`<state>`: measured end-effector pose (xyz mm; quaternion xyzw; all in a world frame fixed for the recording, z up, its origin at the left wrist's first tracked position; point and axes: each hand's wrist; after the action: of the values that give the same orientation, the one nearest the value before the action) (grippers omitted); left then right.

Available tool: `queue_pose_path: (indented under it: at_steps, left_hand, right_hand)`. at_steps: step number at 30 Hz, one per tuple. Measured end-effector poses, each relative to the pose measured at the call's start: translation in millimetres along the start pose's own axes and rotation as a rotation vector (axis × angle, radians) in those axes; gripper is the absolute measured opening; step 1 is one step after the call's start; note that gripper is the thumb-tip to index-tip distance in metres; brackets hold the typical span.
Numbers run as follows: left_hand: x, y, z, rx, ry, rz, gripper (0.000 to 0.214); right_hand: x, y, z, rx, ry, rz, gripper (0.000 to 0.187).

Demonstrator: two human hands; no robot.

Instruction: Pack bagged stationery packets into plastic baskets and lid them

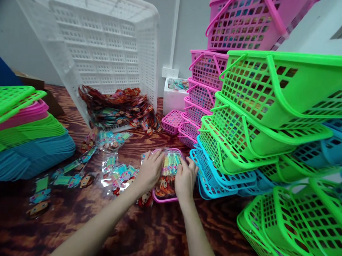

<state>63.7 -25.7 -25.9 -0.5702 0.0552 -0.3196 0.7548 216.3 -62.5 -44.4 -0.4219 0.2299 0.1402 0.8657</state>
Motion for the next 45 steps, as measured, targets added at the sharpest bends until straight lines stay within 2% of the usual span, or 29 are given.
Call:
queue_pose_path:
  at_steps: [3, 7, 12, 15, 20, 24, 28, 31, 35, 38, 42, 45]
  left_hand:
    - [-0.6, -1.2, 5.5, -0.013, 0.019, 0.018, 0.043]
    - [0.0, -3.3, 5.0, 0.01, 0.01, 0.045, 0.036]
    - [1.8, -1.2, -5.7, 0.119, -0.041, 0.028, 0.034]
    - [4.0, 1.0, -11.0, 0.187, -0.053, -0.043, 0.041]
    - [4.2, -9.4, -14.6, 0.1, -0.026, -0.104, 0.038]
    - [5.8, -19.1, -21.0, 0.047, -0.011, -0.095, 0.042]
    - [14.4, -12.5, -28.0, -0.082, 0.066, 0.03, 0.051]
    - [20.0, -5.8, -26.0, -0.103, 0.037, 0.115, 0.054]
    - [20.3, -2.2, -21.3, -0.142, 0.062, 0.164, 0.052]
    - [20.2, 0.5, -24.7, -0.119, 0.071, 0.197, 0.053]
    - [24.7, 0.2, -32.2, -0.137, 0.036, 0.19, 0.056]
    - [23.4, -7.6, -31.4, -0.252, -0.015, 0.082, 0.058]
  right_hand:
    - [-16.2, -3.6, 0.1, -0.134, -0.062, -0.167, 0.037]
    - [-33.0, -19.7, 5.8, -0.32, -0.144, -0.393, 0.035]
    - [-24.5, -35.4, 11.4, -0.469, -0.219, -0.337, 0.038]
    - [-18.8, -30.9, 8.9, -0.442, -0.244, -0.177, 0.04]
    - [-22.1, -15.3, 4.7, -0.299, -0.143, -0.147, 0.045]
    - [-28.7, -18.6, 7.4, -0.235, -0.188, -0.142, 0.046]
    - [-26.1, -27.8, 12.3, -0.309, -0.307, -0.149, 0.029]
    - [-13.2, -23.2, 13.9, -0.408, -0.345, 0.029, 0.032]
    - [6.4, -0.8, 10.9, -0.421, -0.242, 0.237, 0.041]
    - [15.5, 12.2, 11.3, -0.447, -0.127, 0.417, 0.043]
    - [20.8, 10.4, 18.4, -0.521, 0.059, 0.68, 0.042]
    - [20.7, 1.2, 23.0, -0.511, 0.226, 0.863, 0.047]
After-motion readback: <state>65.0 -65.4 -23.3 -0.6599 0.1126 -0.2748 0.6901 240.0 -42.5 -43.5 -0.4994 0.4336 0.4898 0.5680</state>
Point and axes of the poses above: each hand's wrist, its own z-axis towards the middle knuckle, its own y-axis out of the palm, x = y × z, and after that the axes turned 3 degrees about -y, right-handed
